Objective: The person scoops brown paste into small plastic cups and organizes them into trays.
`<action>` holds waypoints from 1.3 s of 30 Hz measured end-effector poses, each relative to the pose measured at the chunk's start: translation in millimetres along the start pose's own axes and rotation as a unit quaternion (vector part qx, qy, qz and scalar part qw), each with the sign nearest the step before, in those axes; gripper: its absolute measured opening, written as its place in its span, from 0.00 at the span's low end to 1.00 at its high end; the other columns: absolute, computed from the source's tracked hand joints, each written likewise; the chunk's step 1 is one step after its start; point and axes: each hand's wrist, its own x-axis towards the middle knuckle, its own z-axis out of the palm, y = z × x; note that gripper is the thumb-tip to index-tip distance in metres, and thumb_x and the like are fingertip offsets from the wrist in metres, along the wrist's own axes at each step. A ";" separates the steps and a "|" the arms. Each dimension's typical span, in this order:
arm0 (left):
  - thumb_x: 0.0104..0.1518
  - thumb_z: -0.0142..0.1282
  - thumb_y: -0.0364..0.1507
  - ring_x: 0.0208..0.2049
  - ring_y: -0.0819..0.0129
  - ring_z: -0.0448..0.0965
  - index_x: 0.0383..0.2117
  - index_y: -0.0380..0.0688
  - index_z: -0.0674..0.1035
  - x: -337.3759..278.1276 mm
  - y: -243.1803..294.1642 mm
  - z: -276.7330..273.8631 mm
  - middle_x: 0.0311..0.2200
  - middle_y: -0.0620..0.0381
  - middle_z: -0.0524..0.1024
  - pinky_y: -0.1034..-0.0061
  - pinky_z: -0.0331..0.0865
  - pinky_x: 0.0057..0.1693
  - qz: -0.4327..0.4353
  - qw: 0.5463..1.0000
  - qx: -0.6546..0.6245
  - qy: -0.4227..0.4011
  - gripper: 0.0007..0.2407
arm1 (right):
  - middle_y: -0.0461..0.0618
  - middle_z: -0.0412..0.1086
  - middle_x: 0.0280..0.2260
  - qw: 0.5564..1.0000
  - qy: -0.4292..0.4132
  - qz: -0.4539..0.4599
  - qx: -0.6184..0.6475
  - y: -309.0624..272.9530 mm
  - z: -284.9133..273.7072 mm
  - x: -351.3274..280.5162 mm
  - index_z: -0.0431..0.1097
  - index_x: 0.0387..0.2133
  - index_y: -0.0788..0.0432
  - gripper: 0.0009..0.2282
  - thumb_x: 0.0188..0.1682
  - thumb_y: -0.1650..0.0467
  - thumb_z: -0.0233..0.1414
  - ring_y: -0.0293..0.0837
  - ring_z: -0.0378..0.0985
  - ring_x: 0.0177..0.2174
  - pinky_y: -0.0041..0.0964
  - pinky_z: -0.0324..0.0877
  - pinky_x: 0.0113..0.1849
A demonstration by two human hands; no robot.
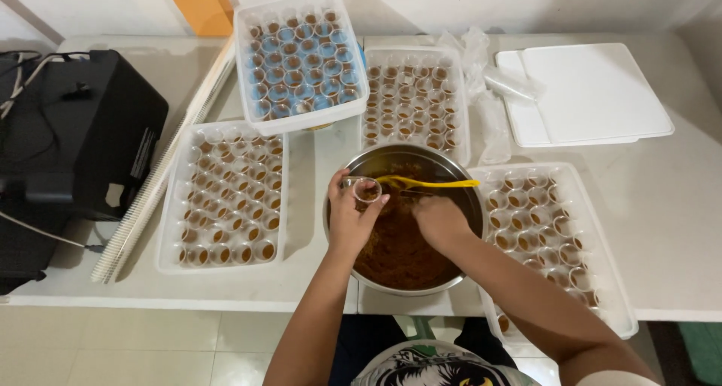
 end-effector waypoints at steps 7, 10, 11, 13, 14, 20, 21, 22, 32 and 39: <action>0.53 0.69 0.33 0.49 0.59 0.80 0.41 0.36 0.80 2.5 4.7 -0.8 0.64 0.48 0.56 0.71 0.79 0.53 -0.033 0.998 -0.048 -0.028 0.15 | 0.57 0.75 0.32 0.992 -0.059 0.003 0.109 4.8 6.4 -1.8 0.77 0.27 0.59 0.06 0.45 0.72 0.52 0.55 0.79 0.37 0.49 0.74 0.42; 0.52 0.70 0.33 0.50 0.59 0.80 0.41 0.37 0.80 2.3 6.8 -1.9 0.64 0.48 0.55 0.70 0.79 0.52 -0.044 0.998 -0.032 -0.037 0.16 | 0.58 0.75 0.33 0.986 -0.035 0.061 0.152 8.8 -8.1 -5.5 0.77 0.29 0.59 0.07 0.46 0.69 0.53 0.58 0.78 0.36 0.50 0.74 0.41; 0.52 0.69 0.33 0.49 0.59 0.80 0.41 0.37 0.80 2.6 7.5 -2.1 0.64 0.48 0.55 0.70 0.79 0.52 -0.047 0.998 -0.030 -0.037 0.16 | 0.58 0.75 0.33 0.983 -0.033 0.073 0.164 11.7 -11.8 -5.5 0.78 0.29 0.59 0.06 0.45 0.69 0.54 0.58 0.78 0.36 0.50 0.74 0.42; 0.51 0.69 0.33 0.48 0.59 0.81 0.40 0.38 0.80 2.5 8.0 -1.8 0.65 0.48 0.55 0.70 0.80 0.51 -0.049 0.998 -0.028 -0.037 0.16 | 0.57 0.76 0.34 0.980 -0.031 0.086 0.175 18.7 -20.2 -7.2 0.78 0.30 0.58 0.06 0.45 0.70 0.54 0.58 0.79 0.37 0.50 0.74 0.42; 0.52 0.70 0.33 0.48 0.58 0.81 0.41 0.38 0.80 2.0 7.7 -1.5 0.65 0.48 0.55 0.69 0.79 0.51 -0.045 0.998 -0.022 -0.039 0.15 | 0.57 0.76 0.35 0.977 -0.017 0.102 0.186 22.8 -24.7 -8.8 0.79 0.31 0.57 0.07 0.44 0.70 0.54 0.58 0.79 0.37 0.51 0.73 0.42; 0.50 0.69 0.33 0.44 0.59 0.83 0.42 0.38 0.80 6.3 25.3 -6.1 0.66 0.48 0.54 0.71 0.80 0.50 -0.088 0.994 0.005 -0.067 0.16 | 0.54 0.78 0.38 0.952 -0.094 0.201 0.210 40.3 -104.2 -4.5 0.78 0.38 0.52 0.08 0.49 0.67 0.52 0.54 0.81 0.35 0.48 0.76 0.42; 0.49 0.69 0.33 0.43 0.60 0.84 0.43 0.39 0.80 6.3 29.4 -7.5 0.67 0.48 0.54 0.73 0.81 0.48 -0.109 0.991 0.008 -0.083 0.18 | 0.52 0.78 0.38 0.920 -0.163 0.268 0.234 39.5 -126.4 -3.3 0.76 0.41 0.50 0.09 0.52 0.65 0.51 0.52 0.82 0.33 0.46 0.79 0.41; 0.49 0.69 0.33 0.43 0.60 0.84 0.43 0.39 0.80 6.7 33.9 -8.7 0.67 0.48 0.54 0.73 0.81 0.48 -0.109 0.991 0.008 -0.083 0.18 | 0.52 0.78 0.38 0.920 -0.163 0.268 0.234 42.3 -129.0 -3.3 0.76 0.41 0.50 0.09 0.52 0.65 0.51 0.52 0.82 0.33 0.46 0.79 0.41; 0.49 0.72 0.33 0.59 0.49 0.72 0.44 0.43 0.82 1.1 16.0 -2.2 0.64 0.43 0.59 0.62 0.69 0.60 -0.015 0.992 0.043 -0.120 0.17 | 0.51 0.74 0.33 0.995 0.064 -0.021 0.074 -12.0 -132.0 1.9 0.77 0.35 0.57 0.07 0.47 0.71 0.53 0.49 0.77 0.38 0.45 0.73 0.45; 0.49 0.71 0.33 0.59 0.50 0.73 0.43 0.45 0.82 0.8 11.9 -1.0 0.64 0.44 0.58 0.63 0.70 0.61 -0.030 0.992 -0.035 -0.119 0.16 | 0.47 0.70 0.36 0.973 0.217 -0.085 0.003 -3.1 -130.2 -17.8 0.76 0.45 0.55 0.15 0.42 0.71 0.53 0.47 0.73 0.40 0.43 0.69 0.44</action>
